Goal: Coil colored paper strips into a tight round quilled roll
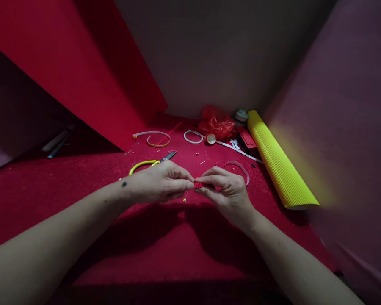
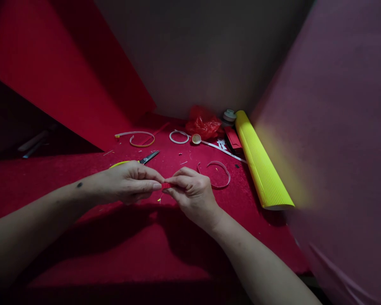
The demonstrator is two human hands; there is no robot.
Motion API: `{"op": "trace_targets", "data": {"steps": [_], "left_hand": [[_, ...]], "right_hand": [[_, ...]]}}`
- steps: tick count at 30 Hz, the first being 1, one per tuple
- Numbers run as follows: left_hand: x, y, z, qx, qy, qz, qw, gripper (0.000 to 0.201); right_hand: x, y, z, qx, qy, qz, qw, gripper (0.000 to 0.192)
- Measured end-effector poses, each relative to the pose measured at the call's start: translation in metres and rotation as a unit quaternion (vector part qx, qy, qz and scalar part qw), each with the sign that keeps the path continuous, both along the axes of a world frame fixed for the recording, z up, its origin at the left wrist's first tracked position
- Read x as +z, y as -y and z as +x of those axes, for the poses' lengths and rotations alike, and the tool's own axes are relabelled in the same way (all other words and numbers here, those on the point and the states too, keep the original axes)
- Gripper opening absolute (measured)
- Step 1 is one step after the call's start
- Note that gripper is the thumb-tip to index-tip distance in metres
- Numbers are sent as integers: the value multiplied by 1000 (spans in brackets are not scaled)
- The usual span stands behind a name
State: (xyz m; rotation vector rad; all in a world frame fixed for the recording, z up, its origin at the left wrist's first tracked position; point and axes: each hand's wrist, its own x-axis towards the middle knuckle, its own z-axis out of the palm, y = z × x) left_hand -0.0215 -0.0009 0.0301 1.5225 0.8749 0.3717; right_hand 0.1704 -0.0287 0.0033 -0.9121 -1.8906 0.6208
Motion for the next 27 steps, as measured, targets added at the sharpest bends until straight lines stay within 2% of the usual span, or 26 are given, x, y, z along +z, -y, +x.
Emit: {"op": "trace_targets", "data": {"steps": [4, 9, 15, 18, 22, 24, 27], "left_hand": [[-4, -2, 0, 3, 27, -38, 999, 21], [-15, -5, -1, -17, 76, -101, 992, 25], [-21, -4, 2, -7, 116, -103, 988, 23], [-21, -4, 5, 7, 121, -95, 988, 22], [-22, -4, 7, 31, 86, -79, 993, 24], [-23, -4, 7, 36, 56, -70, 995, 25], [-23, -5, 7, 26, 40, -69, 996, 23]], "right_hand": [[0, 0, -1, 10, -48, -47, 998, 9], [-4, 0, -4, 3, -113, -66, 991, 10], [-7, -3, -6, -7, -177, -143, 974, 14], [-8, -7, -3, -9, -155, -136, 979, 15], [-7, -12, 2, 9, -57, -66, 996, 18], [-6, -12, 4, 23, -4, -29, 999, 16], [-6, -12, 5, 47, 20, -21, 998, 8]]}}
